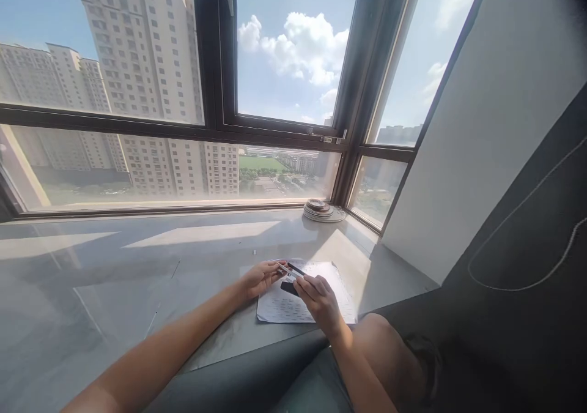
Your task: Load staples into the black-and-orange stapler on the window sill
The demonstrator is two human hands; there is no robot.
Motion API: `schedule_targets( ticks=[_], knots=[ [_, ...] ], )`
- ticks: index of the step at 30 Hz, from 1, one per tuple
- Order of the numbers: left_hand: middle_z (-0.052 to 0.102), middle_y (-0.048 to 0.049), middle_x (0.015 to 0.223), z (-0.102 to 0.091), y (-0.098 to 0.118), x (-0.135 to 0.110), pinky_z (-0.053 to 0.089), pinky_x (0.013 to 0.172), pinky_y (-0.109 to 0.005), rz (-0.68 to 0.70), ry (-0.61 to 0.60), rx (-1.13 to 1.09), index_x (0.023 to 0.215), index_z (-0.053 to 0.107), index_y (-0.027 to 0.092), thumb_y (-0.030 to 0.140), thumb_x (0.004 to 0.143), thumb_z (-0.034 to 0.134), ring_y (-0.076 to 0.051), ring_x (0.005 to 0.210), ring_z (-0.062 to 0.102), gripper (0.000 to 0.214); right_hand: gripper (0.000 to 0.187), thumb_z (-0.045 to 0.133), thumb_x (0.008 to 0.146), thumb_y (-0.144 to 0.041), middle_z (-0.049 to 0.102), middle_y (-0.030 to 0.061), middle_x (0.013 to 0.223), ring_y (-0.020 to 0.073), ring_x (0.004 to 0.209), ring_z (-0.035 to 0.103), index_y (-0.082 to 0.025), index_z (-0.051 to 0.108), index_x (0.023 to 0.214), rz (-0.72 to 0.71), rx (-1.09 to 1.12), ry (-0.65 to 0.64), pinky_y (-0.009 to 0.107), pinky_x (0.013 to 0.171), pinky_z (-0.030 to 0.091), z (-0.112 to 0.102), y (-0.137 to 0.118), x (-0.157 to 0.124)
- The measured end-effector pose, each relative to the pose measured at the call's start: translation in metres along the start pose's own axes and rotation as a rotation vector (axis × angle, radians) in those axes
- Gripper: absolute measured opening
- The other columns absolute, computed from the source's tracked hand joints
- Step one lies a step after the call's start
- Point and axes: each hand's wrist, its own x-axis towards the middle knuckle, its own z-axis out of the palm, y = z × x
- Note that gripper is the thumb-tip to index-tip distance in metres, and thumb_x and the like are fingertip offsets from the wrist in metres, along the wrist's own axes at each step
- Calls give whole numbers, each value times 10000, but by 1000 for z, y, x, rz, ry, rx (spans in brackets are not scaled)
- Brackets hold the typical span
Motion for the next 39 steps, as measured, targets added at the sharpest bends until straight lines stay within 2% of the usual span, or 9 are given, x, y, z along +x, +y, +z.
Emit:
schedule_targets(
  ticks=[5,9,13,19,22,27,30,35,39],
  knots=[
    [737,-175,1201,-2,-2,2,374,1226,-340,1,-27,68,1150,726,47,51,936,645,-221,1220,673,229,418,507,986,-32,761,68,1172,226,1126,641,-232,693,1303,109,33,22,420,968,479,-1,1,-1],
    [717,-168,1273,1,-2,-1,386,1219,-345,-16,-15,121,1189,707,70,76,940,659,-218,1252,663,253,432,474,945,-22,768,76,1103,237,1073,655,-238,739,1209,415,78,151,422,949,472,-6,7,-2],
    [720,-166,1235,8,-1,-6,429,1181,-365,6,-3,156,1146,715,75,153,929,721,-227,1173,696,230,198,600,939,-200,776,88,966,248,892,668,-208,770,1042,748,34,232,418,921,465,-7,17,-7],
    [737,-84,926,13,1,-8,552,850,-258,21,-23,226,995,740,85,274,885,796,-109,759,675,226,264,684,843,-377,786,76,915,262,815,665,-237,798,1036,1005,167,-3,333,735,459,-7,21,-7],
    [732,-74,905,12,1,-7,544,796,-219,4,-20,240,953,747,86,338,835,844,-88,742,668,294,259,725,787,-370,789,27,876,245,793,693,-272,798,1015,1099,299,-121,312,717,455,-10,20,-1],
    [750,-120,1135,12,2,-9,512,1041,-297,-6,-147,260,1119,769,115,247,781,891,-183,1065,717,383,261,740,754,-360,785,8,864,233,800,701,-282,799,996,1112,361,-181,312,734,461,-13,19,3],
    [747,-135,1177,13,1,-11,498,1079,-326,-18,-221,294,1178,763,131,228,791,878,-218,1146,705,415,242,745,748,-357,770,4,828,223,773,686,-265,792,967,1120,385,-193,309,711,461,-11,19,1],
    [756,-141,1120,15,0,-13,579,872,-264,-68,-208,378,1125,765,131,316,855,825,-175,942,754,332,221,737,788,-386,743,25,808,216,727,653,-209,746,920,1052,513,-184,320,686,477,-3,23,-2],
    [774,-129,983,17,2,-15,502,534,-186,-78,-198,465,1104,757,131,384,845,824,-85,563,661,368,276,712,887,-409,731,102,999,268,920,627,-183,698,1044,867,304,54,394,810,486,-6,20,0]
  ],
)
